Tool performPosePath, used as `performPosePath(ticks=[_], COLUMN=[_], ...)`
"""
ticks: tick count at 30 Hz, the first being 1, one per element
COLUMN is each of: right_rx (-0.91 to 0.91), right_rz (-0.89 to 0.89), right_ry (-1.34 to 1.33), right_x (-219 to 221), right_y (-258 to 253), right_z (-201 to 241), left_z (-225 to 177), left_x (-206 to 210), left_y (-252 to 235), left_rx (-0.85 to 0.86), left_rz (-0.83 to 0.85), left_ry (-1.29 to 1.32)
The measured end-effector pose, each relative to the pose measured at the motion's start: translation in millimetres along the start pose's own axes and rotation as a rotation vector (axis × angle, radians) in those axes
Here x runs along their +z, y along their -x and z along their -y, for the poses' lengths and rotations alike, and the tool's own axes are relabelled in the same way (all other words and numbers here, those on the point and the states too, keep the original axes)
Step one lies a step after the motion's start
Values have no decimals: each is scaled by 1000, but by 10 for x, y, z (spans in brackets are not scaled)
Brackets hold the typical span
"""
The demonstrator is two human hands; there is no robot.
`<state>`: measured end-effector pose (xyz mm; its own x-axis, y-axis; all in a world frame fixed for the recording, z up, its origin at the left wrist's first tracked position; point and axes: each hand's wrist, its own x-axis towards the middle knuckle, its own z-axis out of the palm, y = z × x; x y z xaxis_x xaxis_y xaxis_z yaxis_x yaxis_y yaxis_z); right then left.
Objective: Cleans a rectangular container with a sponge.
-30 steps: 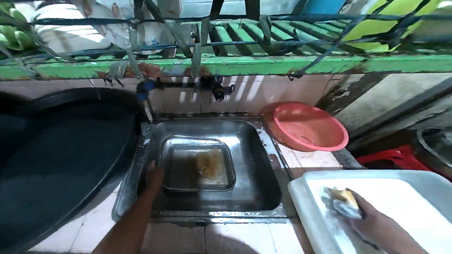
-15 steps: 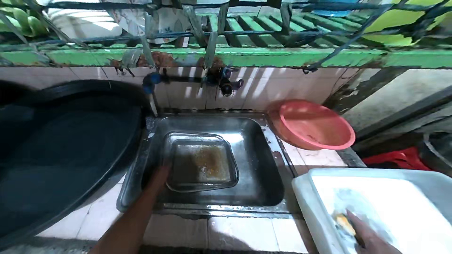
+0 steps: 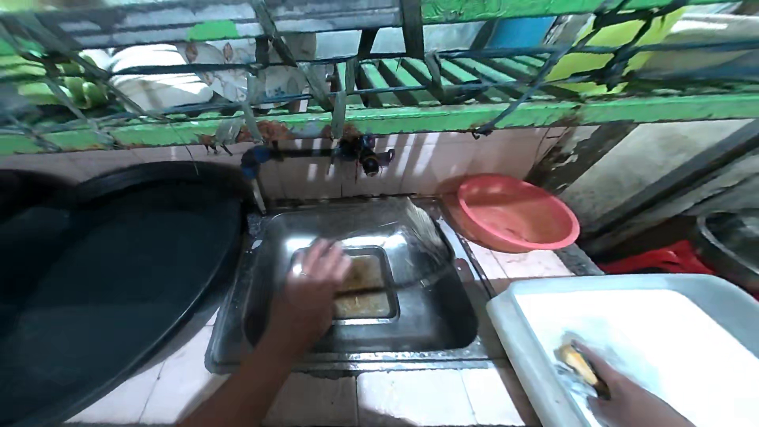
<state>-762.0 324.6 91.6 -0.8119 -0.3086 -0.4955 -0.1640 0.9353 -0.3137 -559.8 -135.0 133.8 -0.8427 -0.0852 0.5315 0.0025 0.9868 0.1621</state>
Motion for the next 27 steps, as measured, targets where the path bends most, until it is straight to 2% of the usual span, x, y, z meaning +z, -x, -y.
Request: performPosePath(ticks=[2, 4, 6, 7, 9, 11, 15, 17, 19, 21, 23, 25, 27], right_rx=[-8, -30, -48, -39, -12, 9, 58, 86, 83, -20, -191, -346, -415], right_rz=[13, 10, -4, -3, -3, -26, -170, -306, -441, -496, -486, -478, -479], right_ry=[-4, -11, -20, -26, -46, -68, -216, -396, -618, -830, -956, -970, -925], right_x=[-13, -22, -2, 4, 18, -4, -84, -105, -156, -281, -376, -383, -361], right_y=[35, 71, 52, 41, 19, 41, 97, 90, 119, 195, 209, 46, -214], right_z=[31, 50, 12, 2, -11, 8, 24, -38, 52, 411, 920, 1416, 1915], left_z=[-59, -80, -42, 4, 95, 135, 197, 293, 454, 497, 454, 420, 374], left_x=[335, 495, 488, 480, 397, 180, -17, 58, 337, 592, 750, 903, 910], left_y=[68, 95, 21, -28, -148, -308, -293, -178, -21, 78, 109, 197, 246], left_rx=[153, 249, 243, 209, 44, -187, -617, -854, -1066, -1212, -1262, -1274, -1281], left_rz=[127, 232, 241, 181, 130, 222, 198, 265, 312, 362, 427, 468, 518], left_ry=[19, 21, 38, 41, 51, 158, 389, 432, 556, 710, 754, 755, 761])
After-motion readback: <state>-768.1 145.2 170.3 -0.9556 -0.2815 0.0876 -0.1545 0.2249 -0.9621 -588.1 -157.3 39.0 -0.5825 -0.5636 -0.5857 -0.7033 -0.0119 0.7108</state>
